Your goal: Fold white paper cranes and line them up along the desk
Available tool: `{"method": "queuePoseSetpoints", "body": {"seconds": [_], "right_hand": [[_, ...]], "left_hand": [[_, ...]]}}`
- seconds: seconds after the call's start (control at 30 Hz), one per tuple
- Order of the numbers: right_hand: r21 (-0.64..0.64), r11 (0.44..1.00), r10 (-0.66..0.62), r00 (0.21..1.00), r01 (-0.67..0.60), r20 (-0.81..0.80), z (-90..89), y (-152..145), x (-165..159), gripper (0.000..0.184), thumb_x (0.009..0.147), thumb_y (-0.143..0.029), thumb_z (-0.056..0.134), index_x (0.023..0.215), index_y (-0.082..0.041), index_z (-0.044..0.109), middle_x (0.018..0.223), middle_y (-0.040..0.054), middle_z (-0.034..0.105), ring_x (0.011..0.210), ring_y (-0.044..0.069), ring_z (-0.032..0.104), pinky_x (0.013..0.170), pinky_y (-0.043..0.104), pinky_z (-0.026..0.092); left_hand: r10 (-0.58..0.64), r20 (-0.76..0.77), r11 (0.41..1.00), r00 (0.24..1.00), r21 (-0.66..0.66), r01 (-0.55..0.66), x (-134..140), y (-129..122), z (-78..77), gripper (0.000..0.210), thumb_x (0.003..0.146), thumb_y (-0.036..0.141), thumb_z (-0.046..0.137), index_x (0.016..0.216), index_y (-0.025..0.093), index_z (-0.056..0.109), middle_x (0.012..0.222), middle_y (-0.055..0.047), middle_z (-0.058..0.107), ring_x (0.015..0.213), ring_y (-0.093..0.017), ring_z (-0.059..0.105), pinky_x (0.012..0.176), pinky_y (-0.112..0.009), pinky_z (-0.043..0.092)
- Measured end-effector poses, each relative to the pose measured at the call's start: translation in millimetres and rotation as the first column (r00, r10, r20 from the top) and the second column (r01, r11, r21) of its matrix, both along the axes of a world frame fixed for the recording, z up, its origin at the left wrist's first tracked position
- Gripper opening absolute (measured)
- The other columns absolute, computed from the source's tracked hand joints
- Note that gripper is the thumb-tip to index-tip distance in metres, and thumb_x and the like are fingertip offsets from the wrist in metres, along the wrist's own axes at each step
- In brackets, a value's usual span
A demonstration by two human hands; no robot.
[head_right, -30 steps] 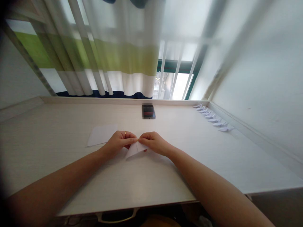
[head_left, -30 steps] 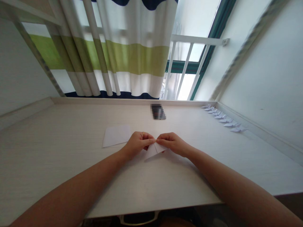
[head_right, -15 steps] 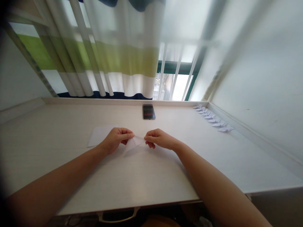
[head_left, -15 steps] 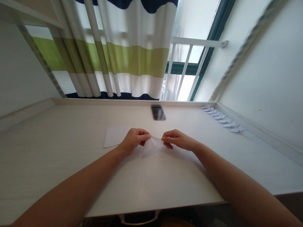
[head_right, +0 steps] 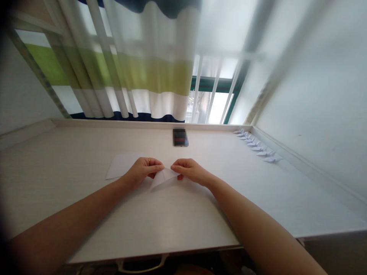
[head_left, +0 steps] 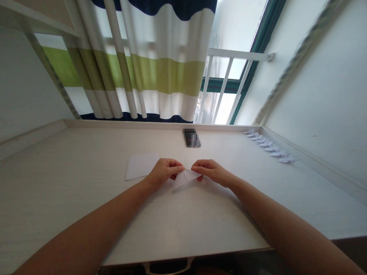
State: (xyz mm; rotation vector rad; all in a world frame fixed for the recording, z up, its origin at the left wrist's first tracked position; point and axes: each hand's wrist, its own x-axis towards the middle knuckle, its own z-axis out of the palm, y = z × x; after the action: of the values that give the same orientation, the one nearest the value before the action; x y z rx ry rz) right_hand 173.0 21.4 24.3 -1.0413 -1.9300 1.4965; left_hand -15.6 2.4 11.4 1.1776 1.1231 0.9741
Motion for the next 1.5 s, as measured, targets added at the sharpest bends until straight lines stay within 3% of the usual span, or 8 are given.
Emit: {"method": "queuePoseSetpoints", "body": {"seconds": [0.17, 0.27, 0.37, 0.47, 0.67, 0.93, 1.27, 1.5], "right_hand": [[0.026, 0.999, -0.022, 0.994, 0.019, 0.108, -4.3, -10, -12, 0.02, 0.076, -0.031, 0.049, 0.068, -0.013, 0.055, 0.059, -0.0024, 0.047, 0.054, 0.008, 0.045, 0.054, 0.022, 0.04], [0.128, 0.989, -0.099, 0.967, 0.07, 0.234, -3.7, -9, -12, 0.019, 0.076, -0.025, 0.047, 0.064, -0.013, 0.054, 0.054, -0.0033, 0.044, 0.05, 0.007, 0.042, 0.05, 0.02, 0.035], [0.29, 0.955, -0.178, 0.903, 0.063, 0.39, -2.5, -6, -12, 0.02, 0.076, -0.022, 0.046, 0.063, -0.013, 0.057, 0.053, -0.002, 0.048, 0.052, 0.008, 0.042, 0.052, 0.02, 0.032], [0.429, 0.903, -0.249, 0.802, -0.01, 0.543, -1.9, -7, -12, 0.021, 0.077, -0.025, 0.045, 0.07, -0.014, 0.062, 0.06, 0.0011, 0.056, 0.056, 0.01, 0.046, 0.053, 0.021, 0.031], [0.551, 0.819, -0.283, 0.724, -0.158, 0.629, -3.1, -9, -8, 0.019, 0.077, -0.024, 0.047, 0.089, -0.018, 0.061, 0.08, 0.0044, 0.059, 0.068, 0.013, 0.051, 0.058, 0.022, 0.034], [0.572, 0.725, -0.078, 0.779, -0.384, 0.622, -2.7, -7, -2, 0.025, 0.08, -0.017, 0.044, 0.095, -0.017, 0.064, 0.083, 0.0064, 0.054, 0.071, 0.013, 0.052, 0.066, 0.023, 0.038], [0.572, 0.682, -0.131, 0.694, -0.456, 0.708, 4.6, -10, 0, 0.025, 0.082, -0.019, 0.041, 0.083, -0.016, 0.066, 0.08, 0.0061, 0.056, 0.067, 0.012, 0.051, 0.061, 0.023, 0.034], [0.491, 0.701, -0.139, 0.576, -0.517, 0.805, 18.8, -15, 2, 0.027, 0.083, -0.022, 0.04, 0.08, -0.017, 0.066, 0.082, 0.0082, 0.061, 0.075, 0.018, 0.056, 0.064, 0.026, 0.035]], "left_hand": [[-0.074, -0.062, 0.997, 0.995, 0.014, 0.075, 5, -2, -7.5, 0.022, 0.063, 0.033, 0.063, 0.069, 0.011, 0.061, 0.059, -0.001, 0.06, 0.052, -0.01, 0.053, 0.051, -0.023, 0.042], [-0.04, -0.267, 0.983, 0.963, 0.16, 0.085, 4, -2, -9.8, 0.025, 0.069, 0.034, 0.056, 0.081, 0.013, 0.062, 0.072, -0.004, 0.064, 0.062, -0.013, 0.058, 0.06, -0.027, 0.047], [0.112, -0.549, 0.881, 0.828, 0.44, 0.172, 3, -5, -7.7, 0.028, 0.073, 0.031, 0.052, 0.096, 0.016, 0.06, 0.092, -0.007, 0.063, 0.076, -0.016, 0.059, 0.07, -0.03, 0.048], [0.201, -0.736, 0.736, 0.647, 0.549, 0.396, 4, -13, -3.9, 0.026, 0.077, 0.028, 0.047, 0.099, 0.018, 0.059, 0.105, -0.008, 0.059, 0.096, -0.019, 0.054, 0.083, -0.033, 0.044], [0.069, -0.9, 0.653, 0.43, 0.366, 0.663, 9, -23, -1.6, 0.035, 0.082, 0.031, 0.039, 0.108, 0.014, 0.055, 0.114, -0.011, 0.056, 0.106, -0.021, 0.05, 0.091, -0.033, 0.04], [0.117, -0.917, 0.637, 0.38, 0.363, 0.68, 7, -22, 0.6, 0.037, 0.082, 0.034, 0.04, 0.11, 0.013, 0.054, 0.114, -0.013, 0.055, 0.105, -0.024, 0.049, 0.089, -0.035, 0.039], [0.193, -0.947, 0.61, 0.255, 0.32, 0.725, 12, -20, 2.6, 0.034, 0.082, 0.035, 0.041, 0.101, 0.014, 0.059, 0.105, -0.011, 0.061, 0.096, -0.025, 0.051, 0.083, -0.039, 0.037], [0.192, -0.95, 0.62, 0.246, 0.312, 0.72, 12, -20, 4.5, 0.032, 0.082, 0.034, 0.041, 0.102, 0.017, 0.059, 0.108, -0.009, 0.061, 0.1, -0.025, 0.051, 0.084, -0.04, 0.034]]}}
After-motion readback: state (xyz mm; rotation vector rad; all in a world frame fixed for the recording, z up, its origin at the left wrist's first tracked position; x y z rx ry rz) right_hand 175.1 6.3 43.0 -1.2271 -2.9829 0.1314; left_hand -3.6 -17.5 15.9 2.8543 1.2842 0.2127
